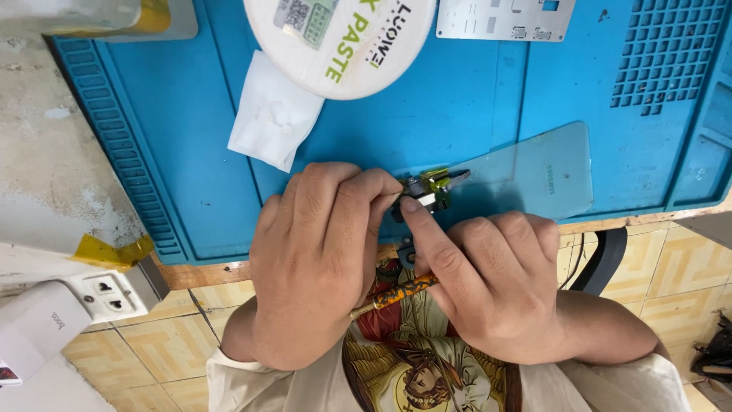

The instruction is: Cleaning and preparing a mobile phone camera module and its housing for assembly using a precision tool.

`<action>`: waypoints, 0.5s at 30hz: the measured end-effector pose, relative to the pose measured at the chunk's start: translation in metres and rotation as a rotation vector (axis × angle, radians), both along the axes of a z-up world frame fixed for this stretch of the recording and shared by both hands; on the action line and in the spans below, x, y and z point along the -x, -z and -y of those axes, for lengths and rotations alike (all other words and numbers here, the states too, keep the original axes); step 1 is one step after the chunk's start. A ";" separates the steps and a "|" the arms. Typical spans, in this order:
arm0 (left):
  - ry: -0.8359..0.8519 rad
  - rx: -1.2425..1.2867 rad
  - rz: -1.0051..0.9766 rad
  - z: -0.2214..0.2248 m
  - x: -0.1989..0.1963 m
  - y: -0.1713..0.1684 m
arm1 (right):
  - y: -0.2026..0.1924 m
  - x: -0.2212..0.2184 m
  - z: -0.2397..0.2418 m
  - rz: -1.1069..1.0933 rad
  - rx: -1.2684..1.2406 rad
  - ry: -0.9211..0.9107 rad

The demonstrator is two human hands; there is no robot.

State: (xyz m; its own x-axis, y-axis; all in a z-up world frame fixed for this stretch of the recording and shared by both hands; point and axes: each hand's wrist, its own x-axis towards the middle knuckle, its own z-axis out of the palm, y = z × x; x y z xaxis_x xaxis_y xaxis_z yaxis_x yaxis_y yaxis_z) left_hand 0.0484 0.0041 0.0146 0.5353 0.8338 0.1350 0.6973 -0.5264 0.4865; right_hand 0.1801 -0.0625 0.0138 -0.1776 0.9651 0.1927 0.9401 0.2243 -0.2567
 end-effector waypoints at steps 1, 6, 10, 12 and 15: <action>0.002 0.003 -0.002 0.001 -0.001 -0.001 | 0.000 0.000 0.000 -0.002 0.003 0.002; -0.082 0.081 0.082 0.004 -0.007 -0.004 | -0.001 0.000 -0.002 0.007 -0.031 0.013; -0.115 0.076 0.079 0.008 -0.010 -0.003 | 0.000 -0.002 0.000 0.015 -0.038 0.017; -0.159 0.078 0.068 0.010 -0.012 -0.002 | -0.001 -0.002 0.000 0.015 -0.036 0.012; -0.179 0.079 0.093 0.012 -0.013 -0.001 | -0.001 -0.003 0.001 0.021 -0.031 0.010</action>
State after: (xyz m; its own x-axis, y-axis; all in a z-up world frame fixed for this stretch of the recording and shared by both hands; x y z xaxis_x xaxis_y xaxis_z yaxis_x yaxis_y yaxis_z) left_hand 0.0616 -0.0074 0.0158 0.3658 0.9245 0.1075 0.7263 -0.3558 0.5881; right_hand 0.1829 -0.0632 0.0149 -0.1727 0.9604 0.2186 0.9475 0.2226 -0.2296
